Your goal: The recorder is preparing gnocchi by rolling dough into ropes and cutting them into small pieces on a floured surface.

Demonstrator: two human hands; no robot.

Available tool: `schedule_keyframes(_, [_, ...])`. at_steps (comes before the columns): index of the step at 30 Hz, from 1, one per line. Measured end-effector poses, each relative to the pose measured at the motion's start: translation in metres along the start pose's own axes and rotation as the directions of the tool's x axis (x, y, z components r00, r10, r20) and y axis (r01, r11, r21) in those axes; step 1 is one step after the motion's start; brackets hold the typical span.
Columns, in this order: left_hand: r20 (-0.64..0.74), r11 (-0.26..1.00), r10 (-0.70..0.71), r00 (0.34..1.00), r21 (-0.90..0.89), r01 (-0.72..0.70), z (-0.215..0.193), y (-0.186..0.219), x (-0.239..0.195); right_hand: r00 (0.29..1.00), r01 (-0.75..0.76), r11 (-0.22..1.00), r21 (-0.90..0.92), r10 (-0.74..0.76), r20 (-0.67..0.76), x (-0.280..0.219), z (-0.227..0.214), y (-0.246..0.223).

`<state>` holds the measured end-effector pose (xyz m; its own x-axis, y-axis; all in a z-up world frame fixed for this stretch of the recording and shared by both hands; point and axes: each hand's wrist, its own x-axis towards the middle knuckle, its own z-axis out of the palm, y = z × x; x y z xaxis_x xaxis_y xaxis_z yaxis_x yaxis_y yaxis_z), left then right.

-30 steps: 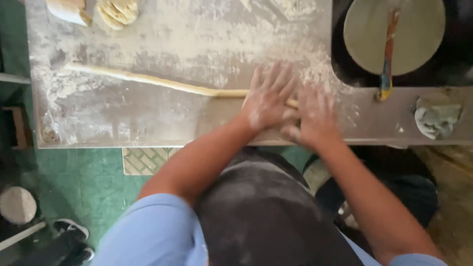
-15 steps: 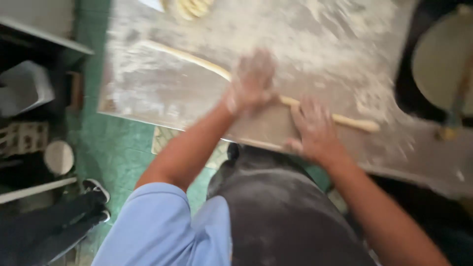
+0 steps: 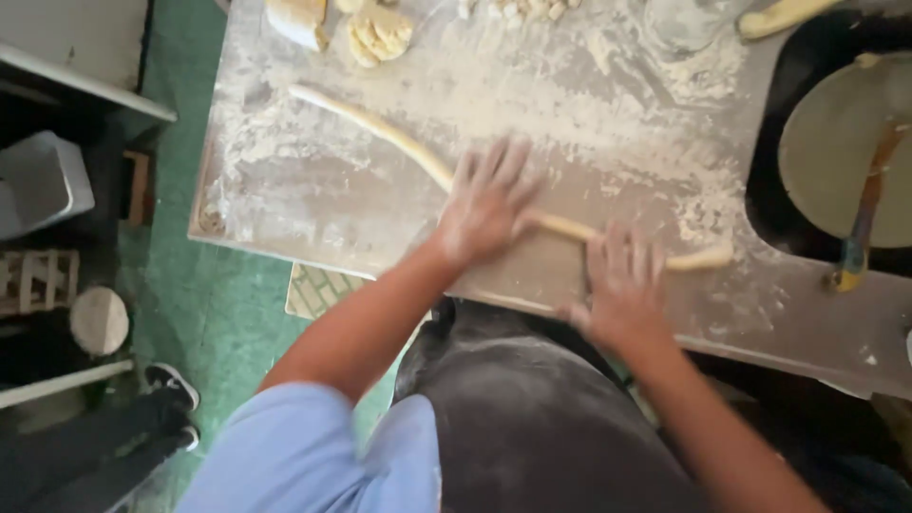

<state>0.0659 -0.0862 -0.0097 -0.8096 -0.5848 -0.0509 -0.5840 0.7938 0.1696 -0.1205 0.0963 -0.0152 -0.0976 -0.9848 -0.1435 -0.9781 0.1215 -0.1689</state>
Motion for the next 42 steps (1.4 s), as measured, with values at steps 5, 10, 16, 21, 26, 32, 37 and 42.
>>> schedule_keyframes(5, [0.124, 0.997, -0.068, 0.990, -0.036, 0.073, -0.004, -0.001, 0.022, 0.999, -0.015, 1.000, -0.015, 0.016, 0.030, -0.013, 0.006, 0.012])
schedule_keyframes(10, [-0.259, 0.987, -0.119, 0.959, -0.136, 0.086, 0.016, -0.009, 0.057, 0.983, -0.169, 0.986, 0.000, 0.168, -0.078, -0.010, -0.025, 0.017])
schedule_keyframes(16, [0.155, 0.994, -0.060, 0.986, -0.081, 0.073, -0.030, 0.026, 0.009, 0.996, -0.075, 0.997, -0.036, 0.073, -0.047, -0.049, 0.001, 0.024])
schedule_keyframes(21, [-0.225, 0.976, -0.123, 0.967, -0.205, 0.077, -0.009, -0.006, 0.061, 0.974, -0.124, 0.992, 0.017, 0.125, -0.188, -0.027, 0.013, 0.058])
schedule_keyframes(26, [-0.164, 0.967, -0.092, 0.982, -0.249, 0.049, 0.003, -0.067, -0.002, 0.961, -0.204, 0.979, 0.012, 0.202, -0.190, -0.024, 0.004, 0.047])
schedule_keyframes(32, [-0.147, 0.991, -0.087, 0.985, -0.110, 0.071, -0.034, -0.129, 0.000, 0.953, -0.115, 0.990, 0.080, 0.133, -0.271, 0.003, 0.016, -0.013])
schedule_keyframes(37, [-0.363, 0.999, 0.020, 0.932, -0.016, -0.028, -0.007, -0.227, 0.070, 0.917, -0.147, 0.982, 0.120, 0.181, -0.355, 0.009, 0.026, -0.064])
schedule_keyframes(42, [-0.174, 0.968, 0.087, 0.981, 0.247, -0.042, -0.065, -0.258, 0.076, 0.887, -0.131, 0.989, 0.067, 0.148, -0.437, 0.012, 0.027, -0.073])
